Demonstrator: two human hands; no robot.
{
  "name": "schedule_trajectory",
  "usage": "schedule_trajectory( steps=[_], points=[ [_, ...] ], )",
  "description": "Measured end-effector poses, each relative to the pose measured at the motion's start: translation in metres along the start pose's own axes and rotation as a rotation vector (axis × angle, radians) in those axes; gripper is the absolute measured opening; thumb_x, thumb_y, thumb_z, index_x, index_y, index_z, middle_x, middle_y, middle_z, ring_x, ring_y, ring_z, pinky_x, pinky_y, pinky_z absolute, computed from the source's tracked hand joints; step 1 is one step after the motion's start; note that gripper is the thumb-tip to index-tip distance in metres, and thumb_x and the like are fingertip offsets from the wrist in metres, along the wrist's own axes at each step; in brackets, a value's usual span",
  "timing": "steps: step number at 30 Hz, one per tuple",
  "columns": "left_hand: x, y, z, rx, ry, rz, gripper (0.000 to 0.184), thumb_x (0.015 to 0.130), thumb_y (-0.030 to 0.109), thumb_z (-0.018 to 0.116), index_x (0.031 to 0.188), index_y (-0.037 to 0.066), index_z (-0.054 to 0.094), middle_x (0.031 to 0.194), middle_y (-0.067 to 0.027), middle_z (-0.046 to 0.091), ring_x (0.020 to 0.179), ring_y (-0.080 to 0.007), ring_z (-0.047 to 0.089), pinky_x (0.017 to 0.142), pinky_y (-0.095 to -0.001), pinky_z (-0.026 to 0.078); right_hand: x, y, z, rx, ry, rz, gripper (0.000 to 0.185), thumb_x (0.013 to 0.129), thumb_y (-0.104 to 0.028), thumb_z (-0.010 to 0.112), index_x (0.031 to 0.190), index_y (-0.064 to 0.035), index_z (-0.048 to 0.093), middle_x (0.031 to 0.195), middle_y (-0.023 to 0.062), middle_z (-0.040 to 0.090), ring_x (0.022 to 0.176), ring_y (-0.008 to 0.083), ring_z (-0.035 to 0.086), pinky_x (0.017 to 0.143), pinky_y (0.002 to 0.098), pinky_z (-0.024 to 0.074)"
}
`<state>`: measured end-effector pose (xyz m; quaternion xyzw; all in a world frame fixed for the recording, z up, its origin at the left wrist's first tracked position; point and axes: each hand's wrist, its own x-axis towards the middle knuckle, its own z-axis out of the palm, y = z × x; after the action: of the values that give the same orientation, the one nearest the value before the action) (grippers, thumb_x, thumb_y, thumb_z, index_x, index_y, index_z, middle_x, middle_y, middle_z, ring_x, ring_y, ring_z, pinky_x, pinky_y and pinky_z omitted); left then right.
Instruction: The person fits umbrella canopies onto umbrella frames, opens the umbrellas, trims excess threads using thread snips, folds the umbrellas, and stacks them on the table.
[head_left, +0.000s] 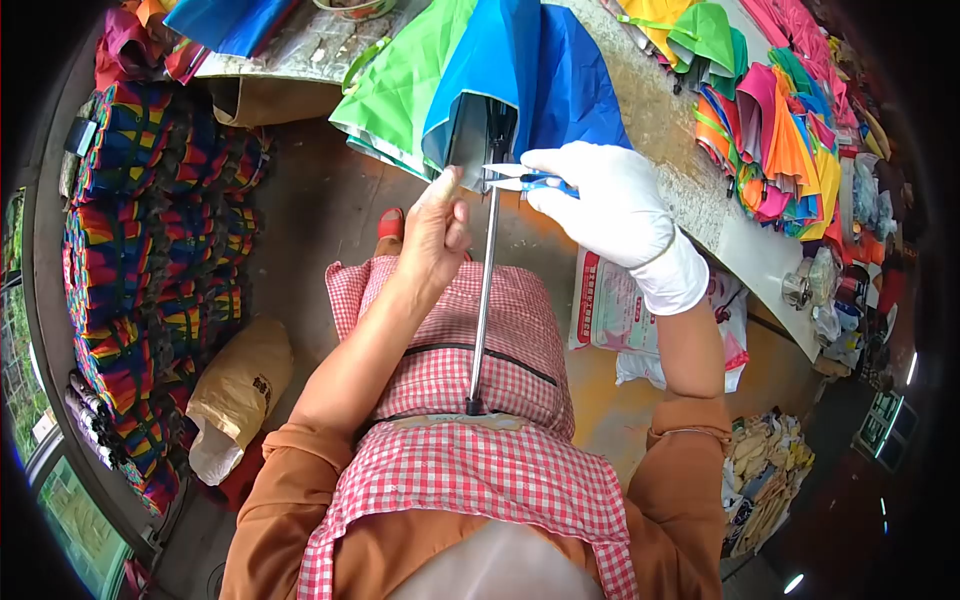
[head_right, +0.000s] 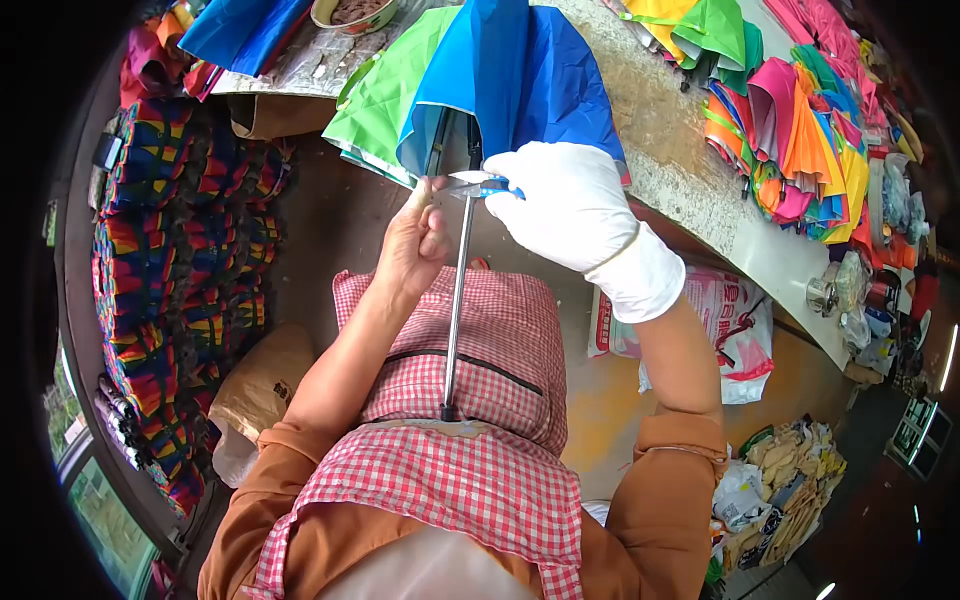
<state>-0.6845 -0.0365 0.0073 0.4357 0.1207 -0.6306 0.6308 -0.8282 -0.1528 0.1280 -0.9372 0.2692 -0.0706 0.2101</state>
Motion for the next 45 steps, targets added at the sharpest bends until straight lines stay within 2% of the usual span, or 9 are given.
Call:
schedule_trajectory(
  steps=[6,18,24,27,30,36,39,43,45],
  points=[
    [0.02,-0.012,-0.005,0.001,0.115,0.1,0.01,0.088,0.019,0.06,0.085,0.009,0.058,0.053,0.0034,0.046,0.036,-0.005,0.029,0.034,-0.0199,0.02,0.037,0.007,0.042,-0.161,-0.042,-0.039,0.026,0.072,-0.026,0.066,0.091,-0.01,0.068,0.078,0.0083,0.065,0.071,0.026,0.062,0.065,0.0363,0.0489],
    [0.029,-0.022,-0.008,-0.064,0.129,0.125,0.005,0.083,0.011,0.062,0.08,0.007,0.061,0.052,0.0022,0.048,0.035,-0.0042,0.032,0.032,-0.0192,0.021,0.068,0.008,0.064,-0.25,-0.21,-0.111,0.016,0.069,-0.025,0.063,0.074,-0.0097,0.068,0.071,0.0085,0.063,0.07,0.0268,0.061,0.064,0.0385,0.048],
    [0.024,-0.021,-0.011,-0.02,0.131,0.086,0.004,0.081,0.01,0.064,0.08,0.007,0.061,0.052,0.0018,0.049,0.036,-0.0044,0.033,0.033,-0.0196,0.021,0.066,0.013,0.078,-0.265,-0.163,-0.102,0.01,0.064,-0.019,0.06,0.064,-0.0102,0.064,0.067,0.0088,0.062,0.069,0.0269,0.062,0.063,0.0378,0.0499],
    [0.016,-0.02,-0.024,0.002,0.158,0.089,0.005,0.082,0.011,0.064,0.081,0.007,0.062,0.053,0.0024,0.049,0.038,-0.0039,0.034,0.035,-0.0189,0.021,0.062,0.012,0.067,-0.227,-0.148,-0.12,0.011,0.065,-0.019,0.06,0.066,-0.0103,0.065,0.068,0.0077,0.062,0.071,0.0261,0.063,0.064,0.037,0.0499],
    [0.016,-0.019,-0.033,0.018,0.192,0.102,0.005,0.082,0.013,0.064,0.083,0.007,0.063,0.053,0.0031,0.049,0.039,-0.0035,0.034,0.035,-0.0185,0.021,0.065,0.009,0.061,-0.228,-0.256,-0.065,0.024,0.07,-0.029,0.064,0.082,-0.009,0.07,0.078,0.0094,0.065,0.078,0.0276,0.062,0.071,0.0378,0.048],
    [0.017,-0.023,-0.032,-0.001,0.162,0.066,0.008,0.082,0.013,0.065,0.087,0.008,0.063,0.054,0.0032,0.049,0.038,-0.0028,0.033,0.035,-0.0186,0.021,0.064,0.006,0.052,-0.195,-0.274,-0.069,0.027,0.071,-0.03,0.065,0.086,-0.0078,0.071,0.08,0.0112,0.066,0.079,0.0275,0.062,0.072,0.0369,0.0478],
    [0.002,-0.014,-0.022,-0.051,0.168,0.101,0.012,0.082,0.014,0.065,0.092,0.008,0.061,0.055,0.0029,0.049,0.037,-0.0027,0.033,0.034,-0.0188,0.021,0.07,0.0,0.034,-0.161,-0.383,0.056,0.029,0.07,-0.028,0.066,0.088,-0.0056,0.07,0.08,0.0121,0.066,0.075,0.0277,0.063,0.069,0.0364,0.048],
    [0.009,-0.011,-0.007,-0.123,0.097,0.09,0.01,0.083,0.013,0.064,0.091,0.007,0.059,0.053,0.0027,0.047,0.035,-0.0041,0.03,0.033,-0.0201,0.02,0.072,0.001,0.036,-0.179,-0.301,-0.037,0.028,0.07,-0.024,0.066,0.088,-0.0038,0.069,0.077,0.0135,0.065,0.069,0.0268,0.063,0.066,0.0362,0.0484],
    [0.021,-0.018,-0.008,-0.196,0.084,0.049,0.008,0.083,0.012,0.063,0.088,0.008,0.058,0.052,0.0026,0.046,0.034,-0.005,0.028,0.032,-0.0208,0.019,0.073,0.0,0.048,-0.201,-0.29,-0.014,0.026,0.069,-0.027,0.065,0.085,-0.0069,0.07,0.076,0.0123,0.064,0.078,0.0272,0.062,0.071,0.037,0.0478]
  ],
)
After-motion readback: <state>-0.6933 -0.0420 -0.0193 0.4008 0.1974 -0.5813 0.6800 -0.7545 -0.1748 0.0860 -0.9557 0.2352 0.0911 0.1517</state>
